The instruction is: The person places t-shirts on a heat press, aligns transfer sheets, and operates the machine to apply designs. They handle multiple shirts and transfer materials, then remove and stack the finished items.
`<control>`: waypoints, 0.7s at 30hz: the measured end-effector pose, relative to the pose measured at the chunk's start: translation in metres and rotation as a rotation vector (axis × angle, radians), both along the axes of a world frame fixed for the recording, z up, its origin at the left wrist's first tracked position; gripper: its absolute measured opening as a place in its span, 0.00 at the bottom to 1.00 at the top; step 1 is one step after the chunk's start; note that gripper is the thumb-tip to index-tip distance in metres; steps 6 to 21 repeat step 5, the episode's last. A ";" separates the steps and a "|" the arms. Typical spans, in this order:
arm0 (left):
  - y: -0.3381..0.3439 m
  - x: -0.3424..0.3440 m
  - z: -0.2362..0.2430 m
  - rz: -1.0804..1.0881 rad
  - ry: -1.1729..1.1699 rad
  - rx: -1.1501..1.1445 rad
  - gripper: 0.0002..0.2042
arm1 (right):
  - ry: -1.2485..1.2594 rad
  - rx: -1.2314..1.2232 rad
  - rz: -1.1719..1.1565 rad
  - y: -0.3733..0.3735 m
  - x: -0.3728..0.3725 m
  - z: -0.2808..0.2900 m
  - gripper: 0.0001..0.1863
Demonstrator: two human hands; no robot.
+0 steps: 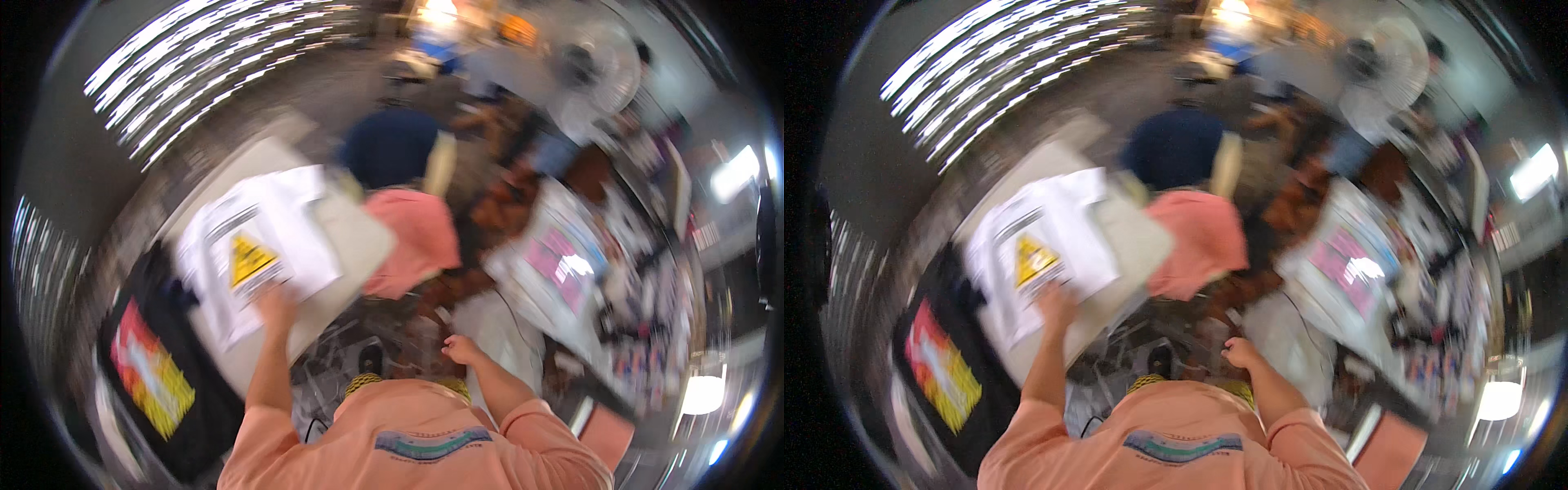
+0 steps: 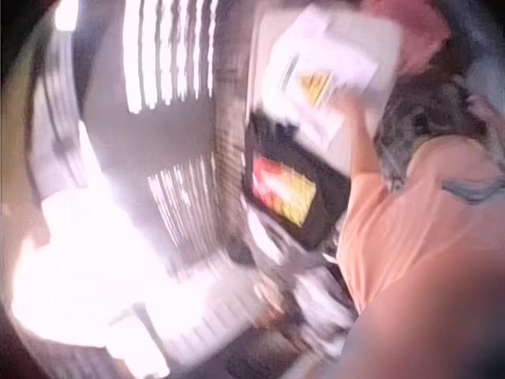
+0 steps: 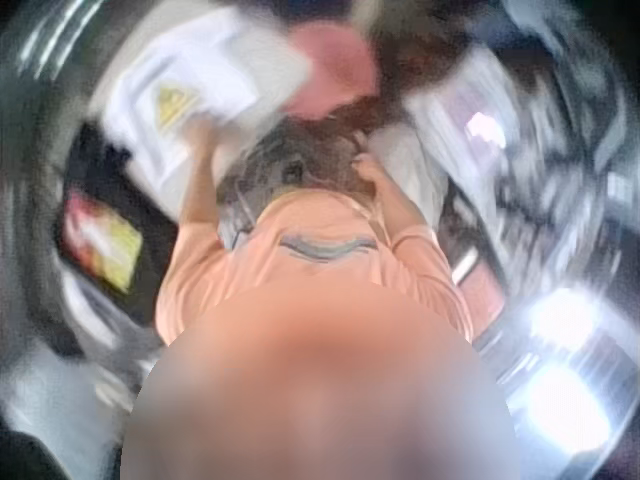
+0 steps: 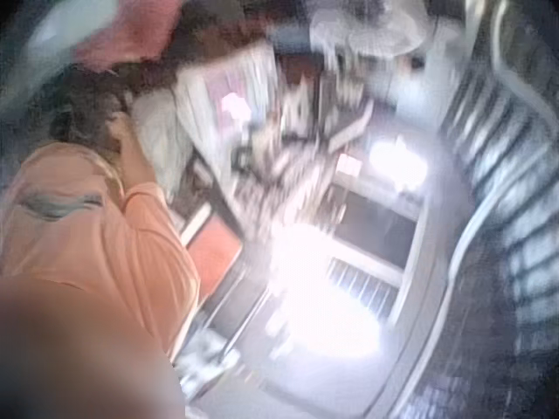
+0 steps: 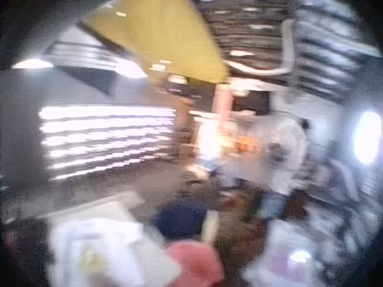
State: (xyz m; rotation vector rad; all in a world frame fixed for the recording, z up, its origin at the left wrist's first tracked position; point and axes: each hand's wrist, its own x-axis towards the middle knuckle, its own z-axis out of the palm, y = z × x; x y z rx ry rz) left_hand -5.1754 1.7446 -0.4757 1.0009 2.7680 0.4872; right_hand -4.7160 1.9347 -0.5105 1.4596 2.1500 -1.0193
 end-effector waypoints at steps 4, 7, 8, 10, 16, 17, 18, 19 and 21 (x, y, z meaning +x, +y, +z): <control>0.051 0.029 0.022 -0.029 0.238 -0.161 0.24 | -0.050 0.142 -0.587 -0.008 0.176 -0.014 0.21; 0.089 0.047 0.026 -0.131 0.249 -0.145 0.24 | -0.059 0.174 -0.729 -0.017 0.219 -0.006 0.21; 0.089 0.047 0.026 -0.131 0.249 -0.145 0.24 | -0.059 0.174 -0.729 -0.017 0.219 -0.006 0.21; 0.089 0.047 0.026 -0.131 0.249 -0.145 0.24 | -0.059 0.174 -0.729 -0.017 0.219 -0.006 0.21; 0.089 0.047 0.026 -0.131 0.249 -0.145 0.24 | -0.059 0.174 -0.729 -0.017 0.219 -0.006 0.21; 0.089 0.047 0.026 -0.131 0.249 -0.145 0.24 | -0.059 0.174 -0.729 -0.017 0.219 -0.006 0.21; 0.089 0.047 0.026 -0.131 0.249 -0.145 0.24 | -0.059 0.174 -0.729 -0.017 0.219 -0.006 0.21; 0.089 0.047 0.026 -0.131 0.249 -0.145 0.24 | -0.059 0.174 -0.729 -0.017 0.219 -0.006 0.21; 0.089 0.047 0.026 -0.131 0.249 -0.145 0.24 | -0.059 0.174 -0.729 -0.017 0.219 -0.006 0.21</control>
